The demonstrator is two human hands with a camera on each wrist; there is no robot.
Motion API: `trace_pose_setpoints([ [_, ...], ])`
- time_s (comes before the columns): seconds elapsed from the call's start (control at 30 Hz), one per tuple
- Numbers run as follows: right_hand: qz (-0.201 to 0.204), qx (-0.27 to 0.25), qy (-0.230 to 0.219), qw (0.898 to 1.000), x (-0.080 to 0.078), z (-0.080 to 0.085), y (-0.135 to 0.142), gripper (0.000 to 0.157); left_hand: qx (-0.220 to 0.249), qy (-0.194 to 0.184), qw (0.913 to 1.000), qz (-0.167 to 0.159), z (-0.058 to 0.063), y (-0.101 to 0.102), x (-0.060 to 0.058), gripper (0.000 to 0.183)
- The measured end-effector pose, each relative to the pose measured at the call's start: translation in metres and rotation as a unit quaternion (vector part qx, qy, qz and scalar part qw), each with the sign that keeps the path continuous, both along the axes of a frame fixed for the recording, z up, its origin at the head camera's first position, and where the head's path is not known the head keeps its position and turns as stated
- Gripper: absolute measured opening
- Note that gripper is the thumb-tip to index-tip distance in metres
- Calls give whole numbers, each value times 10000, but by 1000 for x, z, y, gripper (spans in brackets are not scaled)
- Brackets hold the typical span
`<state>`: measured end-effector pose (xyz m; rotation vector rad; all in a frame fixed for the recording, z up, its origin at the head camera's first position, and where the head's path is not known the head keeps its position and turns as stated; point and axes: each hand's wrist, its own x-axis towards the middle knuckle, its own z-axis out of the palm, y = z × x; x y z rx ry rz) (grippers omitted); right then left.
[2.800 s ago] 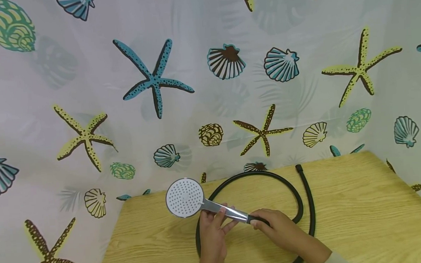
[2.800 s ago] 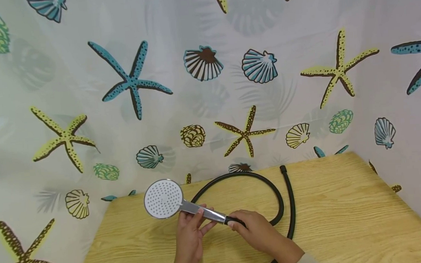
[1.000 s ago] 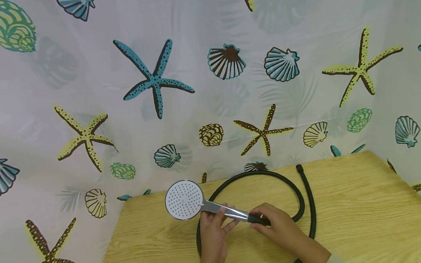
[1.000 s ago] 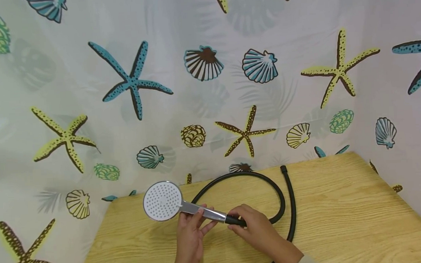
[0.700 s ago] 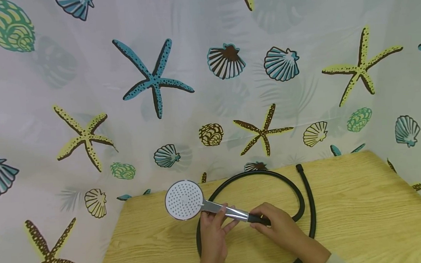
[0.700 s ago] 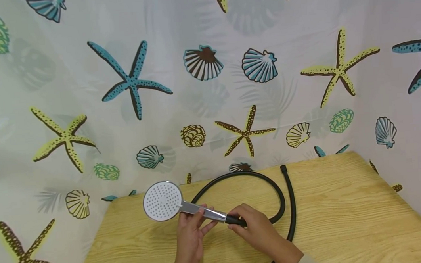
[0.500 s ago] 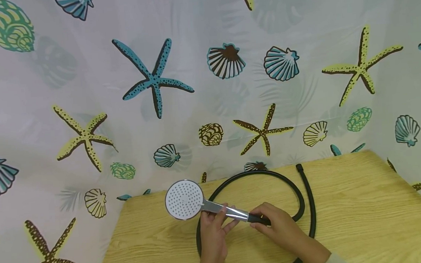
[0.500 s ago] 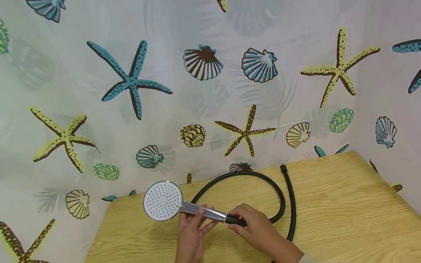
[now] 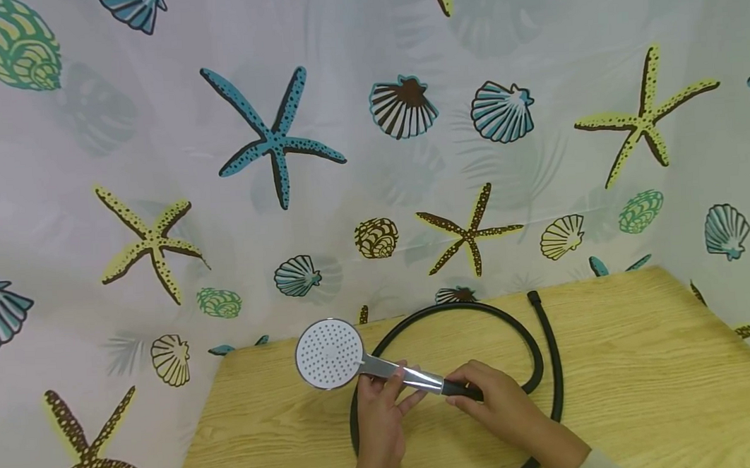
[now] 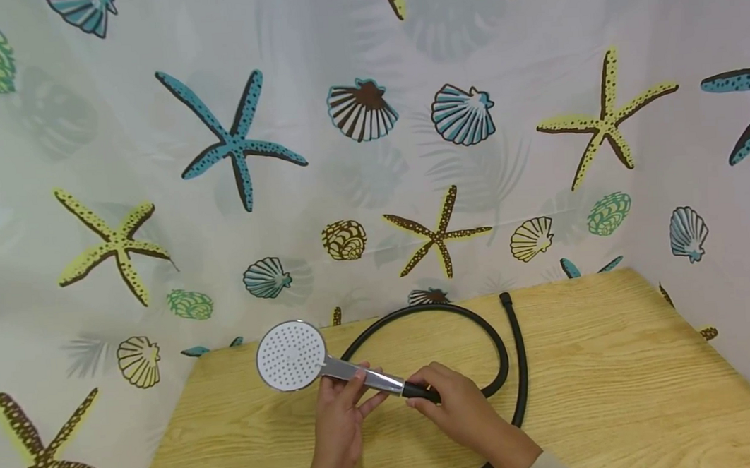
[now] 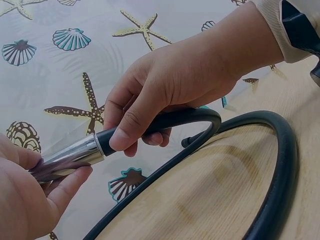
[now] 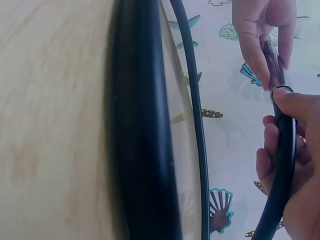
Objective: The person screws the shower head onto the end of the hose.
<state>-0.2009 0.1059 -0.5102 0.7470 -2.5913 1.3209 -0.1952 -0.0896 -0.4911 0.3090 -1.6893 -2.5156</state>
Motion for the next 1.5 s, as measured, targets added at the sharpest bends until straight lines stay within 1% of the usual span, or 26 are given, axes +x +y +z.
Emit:
trace_pose_setpoints([
  [0.37, -14, 32, -53, 10000, 0, 0, 0, 23, 17, -10, 10000, 18, 0, 0, -1, 39],
  [0.73, -53, 126, 0, 9999, 1, 0, 0, 22, -29, 34, 10000, 18, -1, 0, -1, 41],
  [1.2, -20, 99, -122, 9999, 1, 2, 0, 21, -16, 14, 10000, 10, -1, -1, -2, 40],
  [1.5, 7, 81, -134, 9999, 1, 0, 0, 21, 26, 15, 10000, 17, -2, -1, -2, 40],
])
